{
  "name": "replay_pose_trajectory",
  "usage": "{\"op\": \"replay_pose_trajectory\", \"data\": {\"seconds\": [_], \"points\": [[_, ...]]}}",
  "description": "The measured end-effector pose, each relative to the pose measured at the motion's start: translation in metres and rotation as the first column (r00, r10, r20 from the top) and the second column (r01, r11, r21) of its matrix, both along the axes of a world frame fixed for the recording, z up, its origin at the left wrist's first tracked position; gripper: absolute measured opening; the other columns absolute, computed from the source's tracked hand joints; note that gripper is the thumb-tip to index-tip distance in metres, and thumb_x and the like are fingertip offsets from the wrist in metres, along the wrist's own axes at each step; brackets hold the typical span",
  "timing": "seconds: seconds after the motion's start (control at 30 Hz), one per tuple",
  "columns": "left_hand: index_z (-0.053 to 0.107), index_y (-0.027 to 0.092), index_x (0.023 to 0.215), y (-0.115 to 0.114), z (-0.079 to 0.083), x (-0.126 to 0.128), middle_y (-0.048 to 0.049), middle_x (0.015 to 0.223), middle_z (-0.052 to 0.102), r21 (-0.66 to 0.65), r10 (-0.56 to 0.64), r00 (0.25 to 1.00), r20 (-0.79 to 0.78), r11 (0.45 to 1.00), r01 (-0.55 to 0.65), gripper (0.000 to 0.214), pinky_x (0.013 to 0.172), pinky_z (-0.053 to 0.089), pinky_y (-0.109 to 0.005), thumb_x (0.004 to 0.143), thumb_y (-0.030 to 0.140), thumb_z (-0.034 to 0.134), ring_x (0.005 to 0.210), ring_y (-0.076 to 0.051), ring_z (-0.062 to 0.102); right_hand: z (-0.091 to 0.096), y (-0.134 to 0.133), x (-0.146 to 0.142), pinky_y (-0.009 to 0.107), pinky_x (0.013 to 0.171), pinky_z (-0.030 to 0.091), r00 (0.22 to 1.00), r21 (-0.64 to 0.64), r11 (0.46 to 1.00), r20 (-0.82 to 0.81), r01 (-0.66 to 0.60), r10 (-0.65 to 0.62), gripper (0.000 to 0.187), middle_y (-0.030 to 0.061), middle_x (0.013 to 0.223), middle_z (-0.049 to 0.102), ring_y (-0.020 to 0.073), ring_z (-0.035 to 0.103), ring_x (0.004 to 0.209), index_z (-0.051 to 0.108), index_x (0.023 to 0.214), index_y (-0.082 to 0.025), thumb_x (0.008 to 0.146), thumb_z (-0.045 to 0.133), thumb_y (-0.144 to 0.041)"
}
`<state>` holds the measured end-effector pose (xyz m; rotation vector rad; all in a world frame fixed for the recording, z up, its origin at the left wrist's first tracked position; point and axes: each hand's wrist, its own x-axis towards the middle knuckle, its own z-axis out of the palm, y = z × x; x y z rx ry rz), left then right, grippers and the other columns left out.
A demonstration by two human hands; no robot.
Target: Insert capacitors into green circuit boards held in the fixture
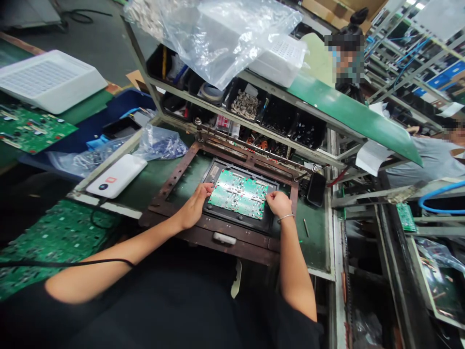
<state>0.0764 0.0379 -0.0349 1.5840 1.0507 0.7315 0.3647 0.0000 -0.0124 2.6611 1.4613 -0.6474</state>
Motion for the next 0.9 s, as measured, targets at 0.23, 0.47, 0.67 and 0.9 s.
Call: {"op": "replay_pose_trajectory", "data": {"seconds": [0.23,0.47,0.67,0.9], "points": [[0.037,0.020,0.103,-0.003,0.011,-0.004,-0.0145,0.121,0.045,0.163,-0.125,0.984,-0.129,0.976,0.146,0.040,0.110,0.034,-0.042,0.097,0.053,0.014,0.118,-0.022,0.045,-0.001,-0.001,-0.001,0.026,0.074,0.038,1.000,-0.002,1.000,0.012,0.003,-0.003,0.026,0.0039,0.091,0.072,0.0179,0.064,0.089,0.071,0.084,-0.020,0.090,0.051,-0.034],[0.034,0.019,0.106,-0.003,0.008,-0.005,-0.0174,0.122,0.042,0.157,-0.163,0.969,-0.185,0.969,0.193,0.037,0.108,0.033,-0.045,0.096,0.049,0.017,0.119,-0.024,0.045,0.004,0.000,-0.005,0.027,0.077,0.038,1.000,-0.020,1.000,0.014,0.011,-0.010,0.026,0.0036,0.090,0.072,0.0184,0.064,0.091,0.071,0.084,-0.020,0.090,0.050,-0.035],[0.035,0.018,0.104,-0.002,0.010,-0.005,-0.0175,0.120,0.044,0.162,-0.169,0.967,-0.189,0.966,0.201,0.036,0.106,0.036,-0.046,0.096,0.049,0.017,0.118,-0.025,0.046,0.006,0.000,-0.006,0.028,0.078,0.039,1.000,-0.042,0.999,0.030,0.006,-0.005,0.026,0.0047,0.093,0.072,0.0203,0.063,0.095,0.071,0.086,-0.020,0.090,0.050,-0.034],[0.035,0.019,0.105,-0.005,0.011,-0.006,-0.0171,0.123,0.043,0.162,-0.189,0.957,-0.219,0.960,0.227,0.034,0.106,0.037,-0.047,0.096,0.049,0.020,0.121,-0.026,0.046,0.009,0.002,-0.012,0.034,0.087,0.039,0.999,-0.077,0.997,0.053,0.006,-0.002,0.028,0.0061,0.099,0.072,0.0226,0.063,0.101,0.072,0.090,-0.021,0.090,0.046,-0.032]]}}
